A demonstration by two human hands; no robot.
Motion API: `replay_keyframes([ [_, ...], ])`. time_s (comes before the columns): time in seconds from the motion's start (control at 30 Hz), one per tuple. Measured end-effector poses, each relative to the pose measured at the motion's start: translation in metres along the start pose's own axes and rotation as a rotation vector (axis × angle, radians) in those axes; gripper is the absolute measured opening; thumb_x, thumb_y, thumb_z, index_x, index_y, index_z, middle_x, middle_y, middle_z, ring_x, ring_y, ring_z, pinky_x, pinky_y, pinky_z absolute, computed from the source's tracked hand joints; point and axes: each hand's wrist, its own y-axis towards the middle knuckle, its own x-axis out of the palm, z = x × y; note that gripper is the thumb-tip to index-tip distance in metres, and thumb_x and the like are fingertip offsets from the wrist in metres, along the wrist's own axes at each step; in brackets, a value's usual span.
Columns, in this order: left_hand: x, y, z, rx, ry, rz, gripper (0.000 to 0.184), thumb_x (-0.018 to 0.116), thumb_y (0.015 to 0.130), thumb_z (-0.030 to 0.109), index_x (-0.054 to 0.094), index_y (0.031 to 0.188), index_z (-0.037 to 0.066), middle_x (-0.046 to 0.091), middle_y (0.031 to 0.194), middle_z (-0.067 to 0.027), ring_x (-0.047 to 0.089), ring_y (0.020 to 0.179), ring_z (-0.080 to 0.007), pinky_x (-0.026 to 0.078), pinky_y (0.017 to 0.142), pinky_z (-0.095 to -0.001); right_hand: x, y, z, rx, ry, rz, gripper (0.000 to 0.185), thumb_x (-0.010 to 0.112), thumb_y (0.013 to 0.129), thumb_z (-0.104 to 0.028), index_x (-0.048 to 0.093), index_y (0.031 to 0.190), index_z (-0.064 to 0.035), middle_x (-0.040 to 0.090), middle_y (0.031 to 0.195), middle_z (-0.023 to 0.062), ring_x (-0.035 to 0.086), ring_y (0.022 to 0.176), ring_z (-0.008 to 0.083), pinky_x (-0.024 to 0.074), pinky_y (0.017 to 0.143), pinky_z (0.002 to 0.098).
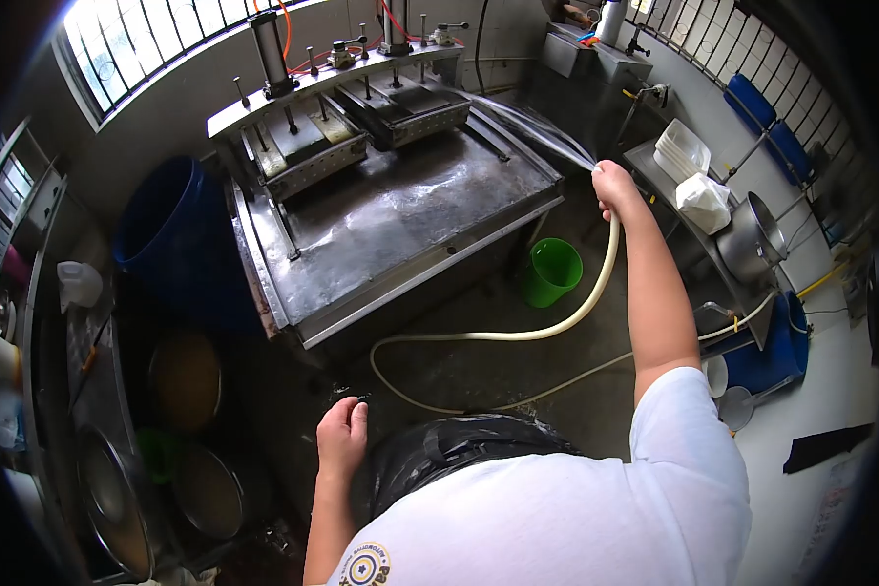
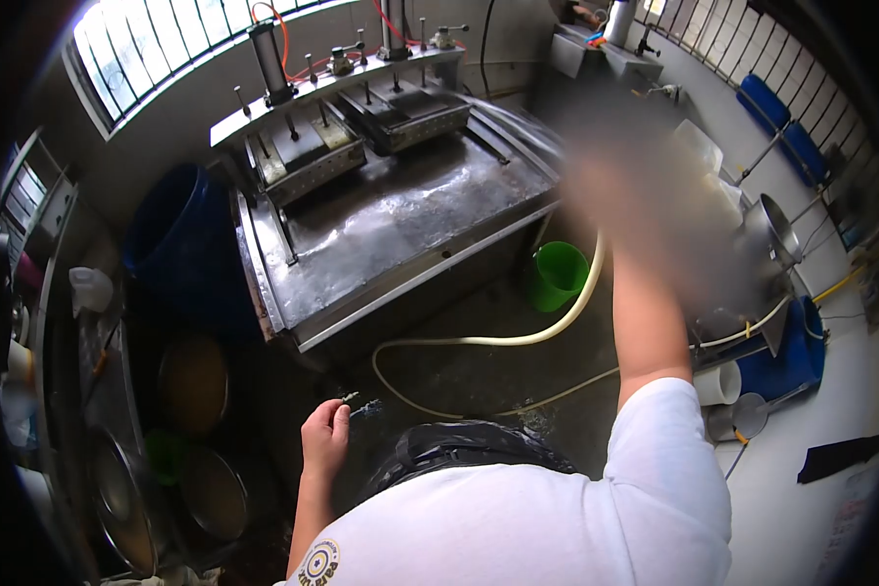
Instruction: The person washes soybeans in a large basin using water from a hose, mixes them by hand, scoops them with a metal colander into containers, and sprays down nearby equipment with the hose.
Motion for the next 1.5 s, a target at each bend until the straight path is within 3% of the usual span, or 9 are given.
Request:
replay_keyframes([
  [0.07,-0.002,0.005,-0.002,0.002,-0.005,-0.007,0.023,0.068,0.099,0.021,0.071,0.106,-0.001,0.072,0.091,-0.0191,0.070,0.083,-0.0341,0.055,0.075,-0.0411,0.011,0.043,0.030,-0.176,-0.094,-0.014,0.021,0.042,0.103,-0.025,0.059,0.105,-0.0118,0.051,0.071,0.0038,0.050,0.051,0.0149,0.0466,0.042,0.0341],
  [0.33,0.004,0.007,0.003,-0.049,0.041,0.048,0.023,0.067,0.100,0.021,0.071,0.107,-0.001,0.074,0.091,-0.0171,0.071,0.081,-0.0316,0.056,0.074,-0.0392,0.051,0.064,-0.003,-0.113,-0.041,-0.182,0.023,0.043,0.103,-0.026,0.061,0.108,-0.0105,0.051,0.069,0.0033,0.051,0.049,0.0149,0.0480,0.041,0.0338],
  [0.67,0.055,-0.001,0.060,-0.043,0.050,0.003,0.026,0.068,0.101,0.021,0.071,0.111,-0.002,0.074,0.091,-0.0136,0.070,0.079,-0.0229,0.056,0.074,-0.0345,0.028,0.074,0.039,0.017,0.064,-0.106,0.030,0.043,0.103,-0.026,0.063,0.117,-0.0092,0.057,0.070,0.0074,0.058,0.050,0.0185,0.0535,0.044,0.0355],
  [0.7,0.057,-0.002,0.062,-0.043,0.055,-0.008,0.026,0.068,0.101,0.021,0.071,0.111,-0.002,0.074,0.091,-0.0136,0.070,0.079,-0.0229,0.056,0.074,-0.0345,0.022,0.076,0.036,0.058,0.050,-0.115,0.030,0.045,0.105,-0.027,0.064,0.122,-0.0120,0.068,0.084,0.0127,0.065,0.057,0.0226,0.0564,0.052,0.0369],
  [0.8,0.065,-0.004,0.073,-0.074,0.083,-0.022,0.027,0.069,0.101,0.022,0.072,0.112,-0.002,0.074,0.092,-0.0117,0.068,0.079,-0.0193,0.055,0.073,-0.0322,0.009,0.085,0.057,0.090,0.024,-0.120,0.029,0.046,0.104,-0.025,0.063,0.122,-0.0092,0.069,0.087,0.0137,0.066,0.059,0.0237,0.0566,0.051,0.0364],
  [0.87,0.076,-0.007,0.087,-0.068,0.092,-0.038,0.027,0.069,0.102,0.022,0.072,0.113,-0.002,0.073,0.092,-0.0110,0.067,0.079,-0.0172,0.054,0.074,-0.0304,0.006,0.085,0.080,0.018,0.091,-0.065,0.030,0.043,0.103,-0.024,0.063,0.120,-0.0082,0.063,0.073,0.0109,0.062,0.051,0.0223,0.0556,0.047,0.0362],
  [1.17,0.101,0.001,0.127,-0.021,0.078,-0.124,0.026,0.069,0.102,0.019,0.071,0.114,-0.004,0.073,0.093,-0.0111,0.066,0.082,-0.0165,0.053,0.076,-0.0299,0.019,0.092,0.096,-0.002,0.055,-0.150,0.033,0.044,0.103,-0.025,0.063,0.124,-0.0086,0.068,0.083,0.0123,0.065,0.056,0.0234,0.0579,0.051,0.0366],
  [1.33,0.111,-0.001,0.137,0.029,0.131,-0.219,0.026,0.070,0.102,0.020,0.071,0.115,-0.002,0.070,0.089,-0.0084,0.063,0.075,-0.0136,0.051,0.069,-0.0276,0.030,0.088,0.096,-0.018,0.172,-0.118,0.034,0.047,0.104,-0.028,0.062,0.128,-0.0095,0.071,0.092,0.0140,0.069,0.059,0.0251,0.0600,0.053,0.0372],
  [1.5,0.116,-0.005,0.133,0.073,0.141,-0.191,0.027,0.071,0.102,0.022,0.071,0.114,-0.001,0.070,0.086,-0.0070,0.061,0.073,-0.0122,0.050,0.066,-0.0272,0.038,0.090,0.100,-0.032,0.215,-0.113,0.034,0.050,0.104,-0.029,0.061,0.128,-0.0077,0.072,0.091,0.0136,0.068,0.056,0.0249,0.0601,0.054,0.0371],
])
